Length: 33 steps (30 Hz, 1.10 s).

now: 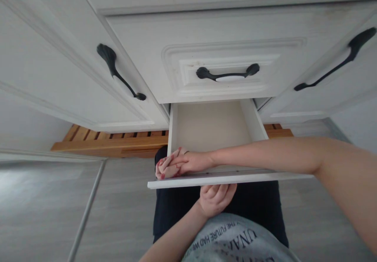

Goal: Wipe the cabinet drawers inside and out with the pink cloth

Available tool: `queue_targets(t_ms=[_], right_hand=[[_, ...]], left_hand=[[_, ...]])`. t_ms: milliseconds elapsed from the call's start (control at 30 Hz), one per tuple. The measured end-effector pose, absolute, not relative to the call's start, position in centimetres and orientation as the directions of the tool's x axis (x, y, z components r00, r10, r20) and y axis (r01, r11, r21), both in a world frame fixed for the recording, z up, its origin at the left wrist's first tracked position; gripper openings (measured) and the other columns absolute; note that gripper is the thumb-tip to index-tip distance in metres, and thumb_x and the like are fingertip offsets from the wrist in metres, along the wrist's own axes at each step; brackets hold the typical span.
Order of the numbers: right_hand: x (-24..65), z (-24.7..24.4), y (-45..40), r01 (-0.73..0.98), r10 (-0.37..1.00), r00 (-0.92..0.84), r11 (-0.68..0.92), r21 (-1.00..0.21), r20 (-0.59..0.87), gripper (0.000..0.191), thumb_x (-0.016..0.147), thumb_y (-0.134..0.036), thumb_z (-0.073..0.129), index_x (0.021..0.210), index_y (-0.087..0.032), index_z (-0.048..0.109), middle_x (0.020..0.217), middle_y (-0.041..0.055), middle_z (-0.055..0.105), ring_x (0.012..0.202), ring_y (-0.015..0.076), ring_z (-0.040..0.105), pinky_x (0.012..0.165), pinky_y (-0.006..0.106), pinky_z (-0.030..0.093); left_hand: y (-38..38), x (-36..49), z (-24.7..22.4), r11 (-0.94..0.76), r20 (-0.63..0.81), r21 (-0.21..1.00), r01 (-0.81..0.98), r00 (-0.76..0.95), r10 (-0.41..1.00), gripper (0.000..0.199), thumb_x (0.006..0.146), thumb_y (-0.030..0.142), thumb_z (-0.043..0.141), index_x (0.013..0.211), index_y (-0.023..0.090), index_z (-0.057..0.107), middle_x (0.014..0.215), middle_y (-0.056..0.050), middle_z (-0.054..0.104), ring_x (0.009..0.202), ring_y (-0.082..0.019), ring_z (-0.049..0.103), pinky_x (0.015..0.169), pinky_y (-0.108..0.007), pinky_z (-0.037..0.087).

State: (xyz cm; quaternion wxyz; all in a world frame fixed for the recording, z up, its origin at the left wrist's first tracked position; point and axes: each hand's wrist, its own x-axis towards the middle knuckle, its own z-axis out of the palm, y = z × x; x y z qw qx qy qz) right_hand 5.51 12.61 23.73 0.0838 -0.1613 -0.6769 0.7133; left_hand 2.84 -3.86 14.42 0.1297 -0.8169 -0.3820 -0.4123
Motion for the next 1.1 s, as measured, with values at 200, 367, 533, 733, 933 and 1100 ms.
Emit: queue_targets(t_ms=[200, 367, 533, 733, 933, 1100], right_hand=[[3.7, 27.7, 13.2, -0.098, 0.237, -0.971, -0.225, -0.969, 0.043, 0.022, 0.08, -0.011, 0.067, 0.1, -0.017, 0.073, 0.135, 0.0033, 0.066, 0.136, 0.0194, 0.052, 0.113, 0.026, 0.037], [-0.4, 28.8, 12.5, -0.107, 0.075, -0.993, -0.205, -0.973, 0.094, 0.022, 0.082, -0.009, 0.065, 0.102, -0.016, 0.072, 0.129, 0.0029, 0.068, 0.138, 0.0175, 0.05, 0.115, 0.023, 0.033], [3.6, 27.8, 12.9, 0.016, 0.062, -0.998, -0.238, -0.971, -0.031, 0.021, 0.086, -0.014, 0.064, 0.105, -0.017, 0.072, 0.135, 0.0038, 0.064, 0.141, 0.0169, 0.046, 0.115, 0.021, 0.031], [18.0, 28.0, 12.7, 0.39, 0.05, -0.866, -0.554, -0.735, -0.498, 0.04, 0.076, -0.021, 0.072, 0.114, -0.013, 0.067, 0.105, 0.0019, 0.068, 0.094, 0.0133, 0.064, 0.084, 0.023, 0.051], [24.6, 29.1, 14.4, 0.486, 0.072, -0.717, -0.662, -0.571, -0.694, 0.027, 0.064, -0.02, 0.076, 0.09, -0.016, 0.068, 0.082, -0.0019, 0.065, 0.076, 0.0112, 0.062, 0.073, 0.022, 0.049], [14.9, 26.7, 15.8, 0.302, 0.455, -0.806, -0.234, -0.924, -0.379, 0.029, 0.077, -0.014, 0.059, 0.104, -0.019, 0.07, 0.124, 0.004, 0.068, 0.117, 0.0198, 0.061, 0.103, 0.032, 0.045]], left_hand=[[-4.0, 2.6, 14.4, -0.672, 0.758, 0.094, 0.735, 0.384, 0.527, 0.035, 0.078, 0.028, 0.083, 0.112, 0.034, 0.077, 0.114, -0.001, 0.071, 0.097, -0.014, 0.06, 0.099, -0.03, 0.044], [-3.9, 2.5, 14.2, -0.657, 0.772, 0.058, 0.752, 0.383, 0.506, 0.034, 0.077, 0.033, 0.085, 0.109, 0.036, 0.078, 0.116, -0.001, 0.071, 0.1, -0.016, 0.059, 0.1, -0.03, 0.044], [-3.5, 2.0, 14.2, -0.692, 0.761, 0.013, 0.722, 0.441, 0.475, 0.039, 0.076, 0.031, 0.086, 0.113, 0.036, 0.076, 0.118, -0.001, 0.07, 0.106, -0.017, 0.059, 0.108, -0.033, 0.041], [-3.2, 1.8, 14.3, -0.691, 0.767, -0.028, 0.723, 0.459, 0.449, 0.045, 0.074, 0.037, 0.087, 0.117, 0.038, 0.074, 0.126, 0.0, 0.069, 0.121, -0.02, 0.057, 0.109, -0.032, 0.041], [-3.5, 2.7, 14.3, -0.665, 0.792, 0.044, 0.746, 0.379, 0.478, 0.036, 0.075, 0.039, 0.086, 0.11, 0.035, 0.077, 0.122, 0.0, 0.07, 0.106, -0.016, 0.057, 0.104, -0.03, 0.042], [-4.3, 3.1, 13.6, -0.626, 0.777, 0.101, 0.773, 0.332, 0.535, 0.043, 0.07, 0.035, 0.09, 0.11, 0.036, 0.077, 0.11, 0.0, 0.073, 0.1, -0.017, 0.058, 0.099, -0.03, 0.044]])
